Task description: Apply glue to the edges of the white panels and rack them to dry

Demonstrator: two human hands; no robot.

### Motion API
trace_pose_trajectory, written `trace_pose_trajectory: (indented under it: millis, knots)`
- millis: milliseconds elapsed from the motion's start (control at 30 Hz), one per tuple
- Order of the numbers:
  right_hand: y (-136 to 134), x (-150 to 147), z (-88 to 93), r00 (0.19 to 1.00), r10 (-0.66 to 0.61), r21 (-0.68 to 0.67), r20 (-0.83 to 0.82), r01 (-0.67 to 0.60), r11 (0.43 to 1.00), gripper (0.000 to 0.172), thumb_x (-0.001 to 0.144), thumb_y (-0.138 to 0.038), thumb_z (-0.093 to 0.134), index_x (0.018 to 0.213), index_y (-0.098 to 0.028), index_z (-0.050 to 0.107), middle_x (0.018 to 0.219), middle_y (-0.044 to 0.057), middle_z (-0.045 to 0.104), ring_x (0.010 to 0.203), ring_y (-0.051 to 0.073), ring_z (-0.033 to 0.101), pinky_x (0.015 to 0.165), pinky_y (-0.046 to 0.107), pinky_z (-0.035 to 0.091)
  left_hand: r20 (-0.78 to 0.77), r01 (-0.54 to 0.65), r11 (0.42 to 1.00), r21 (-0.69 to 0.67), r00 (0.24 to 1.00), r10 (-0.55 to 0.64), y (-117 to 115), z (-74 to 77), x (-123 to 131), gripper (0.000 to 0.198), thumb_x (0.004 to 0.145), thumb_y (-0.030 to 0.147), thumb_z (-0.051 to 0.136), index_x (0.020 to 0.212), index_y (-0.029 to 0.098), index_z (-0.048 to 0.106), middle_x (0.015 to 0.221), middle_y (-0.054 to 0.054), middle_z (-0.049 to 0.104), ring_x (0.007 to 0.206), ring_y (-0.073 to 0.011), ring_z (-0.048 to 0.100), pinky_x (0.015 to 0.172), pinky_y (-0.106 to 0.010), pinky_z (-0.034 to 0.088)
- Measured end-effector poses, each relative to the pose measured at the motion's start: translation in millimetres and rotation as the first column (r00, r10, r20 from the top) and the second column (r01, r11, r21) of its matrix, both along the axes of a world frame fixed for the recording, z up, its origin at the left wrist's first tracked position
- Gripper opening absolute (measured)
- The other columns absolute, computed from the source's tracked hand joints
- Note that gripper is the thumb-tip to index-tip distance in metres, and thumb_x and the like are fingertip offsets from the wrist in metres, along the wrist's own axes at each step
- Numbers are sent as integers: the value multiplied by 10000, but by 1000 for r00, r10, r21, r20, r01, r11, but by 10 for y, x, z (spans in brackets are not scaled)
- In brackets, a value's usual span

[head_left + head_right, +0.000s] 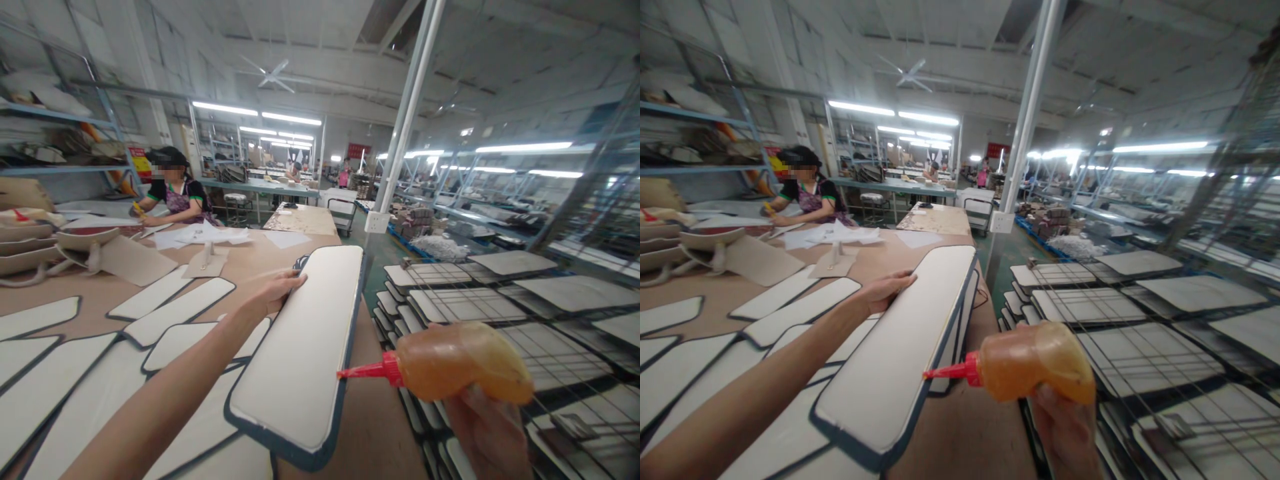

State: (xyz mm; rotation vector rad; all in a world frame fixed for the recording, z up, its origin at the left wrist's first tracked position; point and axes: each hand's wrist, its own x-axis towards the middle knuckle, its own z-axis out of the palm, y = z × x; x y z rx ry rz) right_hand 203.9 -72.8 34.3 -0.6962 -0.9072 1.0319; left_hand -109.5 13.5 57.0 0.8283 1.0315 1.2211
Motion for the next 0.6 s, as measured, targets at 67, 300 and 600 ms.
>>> trace_pose_trajectory:
  millis: [67, 300, 600]
  knots:
    - [-7, -23, 39, 1000, 10, -14, -8, -10, 1000, 704, 526, -335, 799, 1190, -293, 570, 1026, 95, 685, 846, 295, 665, 728, 450, 557, 2, -20, 1000, -4, 1000, 20, 29, 8, 0, 388, 643, 201, 791, 989, 114, 637, 729, -70, 726, 595, -182, 668, 570, -277, 543]
    - [-3, 61, -55, 1000, 18, -14, -19, -18, 1000, 581, 548, -278, 783, 1106, -283, 621, 1049, 90, 680, 885, 281, 653, 686, 407, 570, -12, -114, 993, -31, 993, 114, 77, 39, 8, 342, 683, 166, 756, 995, 109, 631, 708, -61, 720, 577, -181, 663, 558, -280, 546]
    - [38, 152, -195, 995, 95, -46, -8, -95, 994, 569, 616, -317, 758, 1162, -255, 606, 1026, 118, 686, 915, 313, 649, 736, 455, 561, -12, -273, 961, -54, 962, 272, 78, -1, -66, 223, 783, 101, 637, 1006, 107, 624, 676, -43, 714, 525, -150, 645, 508, -240, 536]
